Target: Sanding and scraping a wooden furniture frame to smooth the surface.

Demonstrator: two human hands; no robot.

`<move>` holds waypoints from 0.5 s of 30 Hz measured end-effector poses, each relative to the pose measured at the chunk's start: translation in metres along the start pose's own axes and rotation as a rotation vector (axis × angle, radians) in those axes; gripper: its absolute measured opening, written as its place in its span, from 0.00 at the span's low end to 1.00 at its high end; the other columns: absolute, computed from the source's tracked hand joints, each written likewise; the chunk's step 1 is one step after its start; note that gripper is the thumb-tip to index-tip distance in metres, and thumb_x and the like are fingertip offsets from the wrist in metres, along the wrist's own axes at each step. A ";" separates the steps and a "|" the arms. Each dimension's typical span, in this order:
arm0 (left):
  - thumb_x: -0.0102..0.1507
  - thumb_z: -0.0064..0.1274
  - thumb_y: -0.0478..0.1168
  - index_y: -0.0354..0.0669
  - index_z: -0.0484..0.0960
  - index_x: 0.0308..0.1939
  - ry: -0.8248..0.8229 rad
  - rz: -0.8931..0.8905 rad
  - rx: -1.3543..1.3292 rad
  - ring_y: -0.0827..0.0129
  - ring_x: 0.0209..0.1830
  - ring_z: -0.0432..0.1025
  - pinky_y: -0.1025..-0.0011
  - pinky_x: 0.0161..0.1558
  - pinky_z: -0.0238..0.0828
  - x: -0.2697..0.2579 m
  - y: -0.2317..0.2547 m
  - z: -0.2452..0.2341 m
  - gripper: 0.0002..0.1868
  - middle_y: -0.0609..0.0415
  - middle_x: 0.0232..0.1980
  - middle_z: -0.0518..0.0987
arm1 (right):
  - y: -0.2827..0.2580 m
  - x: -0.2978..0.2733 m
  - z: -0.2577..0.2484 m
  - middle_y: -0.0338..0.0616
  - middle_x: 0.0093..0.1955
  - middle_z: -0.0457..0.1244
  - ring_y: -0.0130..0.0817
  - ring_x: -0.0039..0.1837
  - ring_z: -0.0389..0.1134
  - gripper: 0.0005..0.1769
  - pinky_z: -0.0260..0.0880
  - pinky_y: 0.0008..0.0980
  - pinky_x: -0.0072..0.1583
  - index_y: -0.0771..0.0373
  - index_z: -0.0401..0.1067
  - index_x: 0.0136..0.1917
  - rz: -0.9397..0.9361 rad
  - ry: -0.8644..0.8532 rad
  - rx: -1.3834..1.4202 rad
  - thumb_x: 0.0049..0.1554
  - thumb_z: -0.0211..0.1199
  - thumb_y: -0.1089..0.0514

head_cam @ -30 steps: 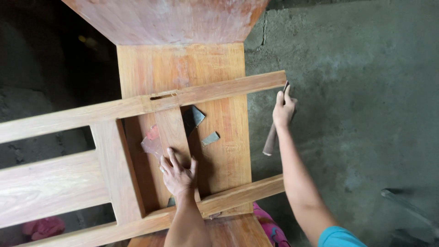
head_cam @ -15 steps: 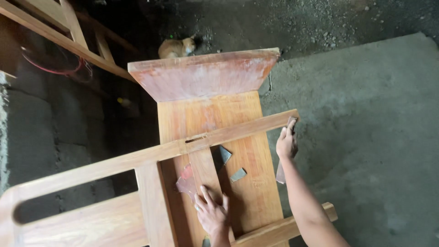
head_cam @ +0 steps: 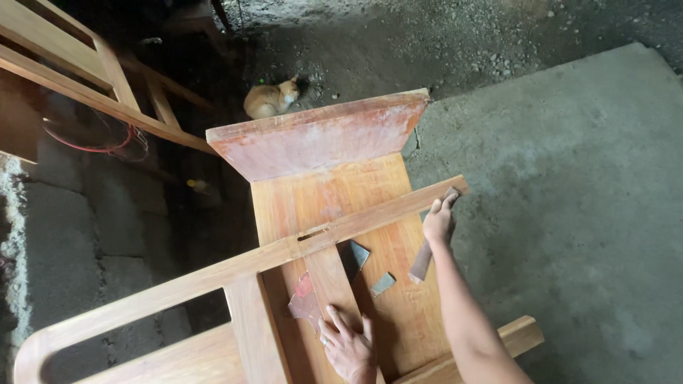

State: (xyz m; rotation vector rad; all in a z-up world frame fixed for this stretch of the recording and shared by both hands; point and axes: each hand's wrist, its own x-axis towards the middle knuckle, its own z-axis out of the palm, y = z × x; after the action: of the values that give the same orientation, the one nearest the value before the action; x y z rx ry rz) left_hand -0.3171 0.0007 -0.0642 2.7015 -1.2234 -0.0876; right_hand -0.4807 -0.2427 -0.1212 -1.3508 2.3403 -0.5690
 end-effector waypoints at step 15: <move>0.49 0.39 0.60 0.42 0.49 0.60 -0.225 -0.012 0.040 0.45 0.47 0.60 0.60 0.43 0.63 0.002 -0.002 0.002 0.41 0.35 0.56 0.56 | -0.053 -0.094 -0.004 0.55 0.40 0.60 0.43 0.37 0.57 0.24 0.57 0.35 0.40 0.71 0.48 0.63 -0.230 0.166 0.232 0.55 0.43 0.60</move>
State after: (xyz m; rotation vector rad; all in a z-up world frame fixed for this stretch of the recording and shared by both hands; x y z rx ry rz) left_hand -0.3143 0.0002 -0.0670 2.7945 -1.2789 -0.3827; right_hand -0.4001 -0.1841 -0.0791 -1.5207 2.1715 -1.0235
